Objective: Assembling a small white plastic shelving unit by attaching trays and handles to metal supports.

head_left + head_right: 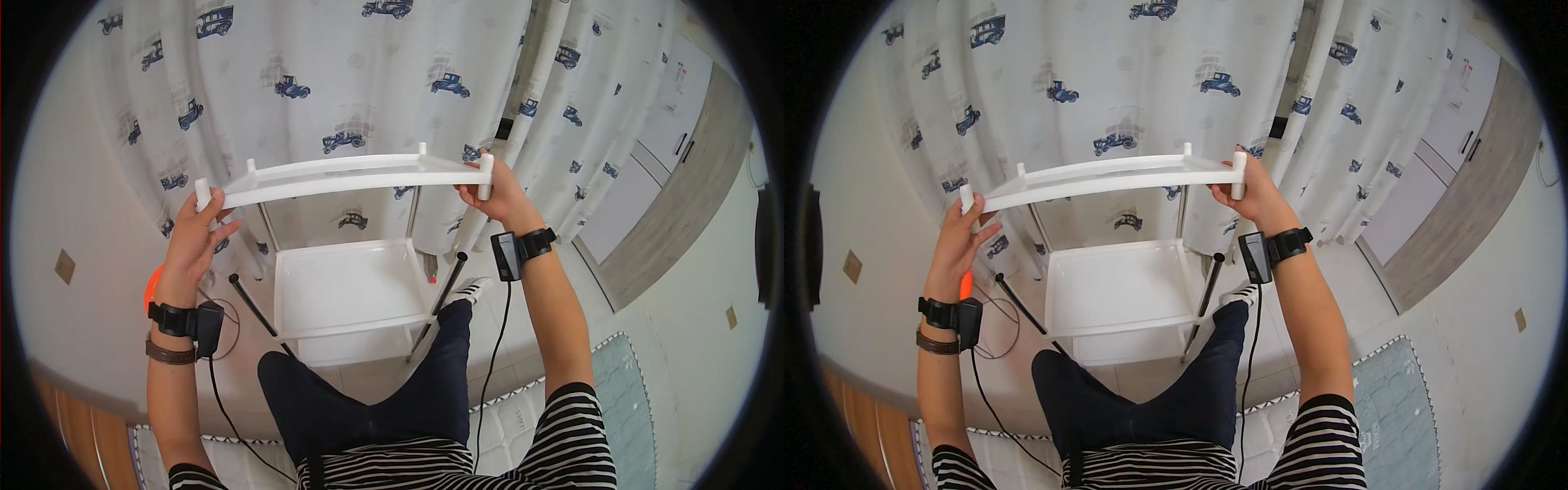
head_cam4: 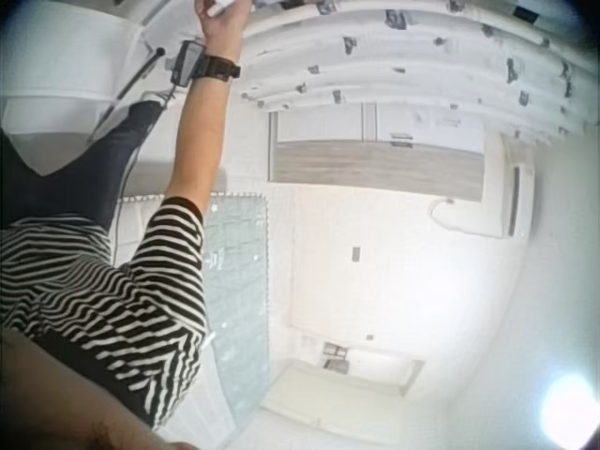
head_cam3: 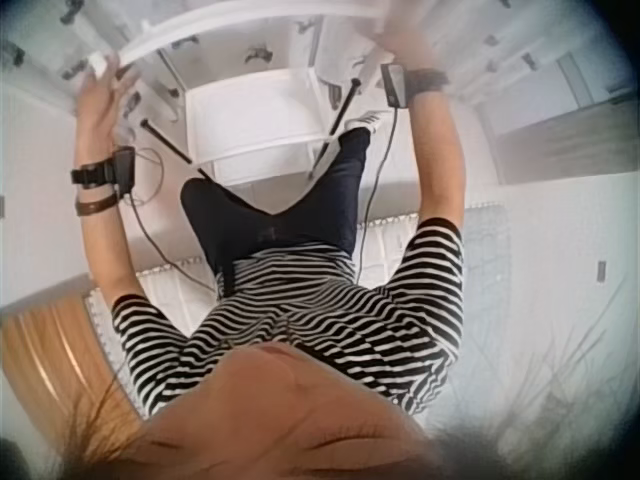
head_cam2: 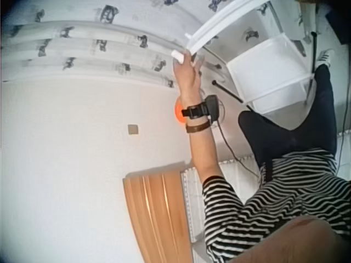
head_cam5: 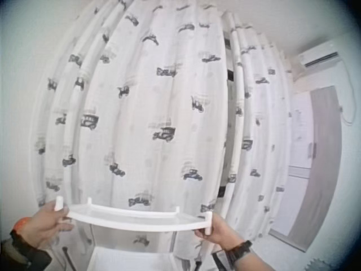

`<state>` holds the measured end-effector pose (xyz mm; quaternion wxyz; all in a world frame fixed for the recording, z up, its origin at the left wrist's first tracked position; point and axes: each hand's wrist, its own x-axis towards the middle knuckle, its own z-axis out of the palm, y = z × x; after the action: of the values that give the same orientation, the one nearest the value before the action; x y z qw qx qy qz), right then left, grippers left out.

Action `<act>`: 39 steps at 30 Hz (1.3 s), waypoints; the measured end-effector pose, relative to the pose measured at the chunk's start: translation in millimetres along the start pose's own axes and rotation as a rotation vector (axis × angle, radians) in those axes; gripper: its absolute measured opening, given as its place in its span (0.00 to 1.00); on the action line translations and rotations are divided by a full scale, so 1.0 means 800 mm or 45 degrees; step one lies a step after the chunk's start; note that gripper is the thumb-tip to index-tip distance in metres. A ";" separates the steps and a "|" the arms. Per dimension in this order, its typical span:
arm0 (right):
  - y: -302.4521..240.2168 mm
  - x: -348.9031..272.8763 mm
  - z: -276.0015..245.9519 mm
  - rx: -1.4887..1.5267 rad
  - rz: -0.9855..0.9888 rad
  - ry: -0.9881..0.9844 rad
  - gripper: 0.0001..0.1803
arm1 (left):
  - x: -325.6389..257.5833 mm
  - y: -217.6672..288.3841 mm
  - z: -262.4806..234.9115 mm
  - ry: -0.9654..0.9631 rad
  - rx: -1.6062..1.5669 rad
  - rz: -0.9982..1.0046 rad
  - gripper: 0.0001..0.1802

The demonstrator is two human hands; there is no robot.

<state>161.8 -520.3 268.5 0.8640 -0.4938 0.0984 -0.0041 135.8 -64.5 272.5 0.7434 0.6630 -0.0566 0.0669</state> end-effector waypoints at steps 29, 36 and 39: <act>0.184 -0.068 -0.065 -0.502 -0.622 0.022 0.22 | -0.048 -0.186 -0.044 0.187 0.146 0.350 0.18; 0.207 -0.055 -0.067 -0.349 -0.678 0.052 0.19 | -0.042 -0.217 -0.033 0.322 0.237 0.465 0.13; 0.210 -0.053 -0.063 -0.424 -0.705 0.149 0.19 | -0.035 -0.226 -0.018 0.405 0.220 0.574 0.16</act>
<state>96.2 -472.8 107.6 0.7303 -0.6352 0.0089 -0.2511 140.0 -70.8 89.1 0.6501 0.6759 -0.0793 0.3380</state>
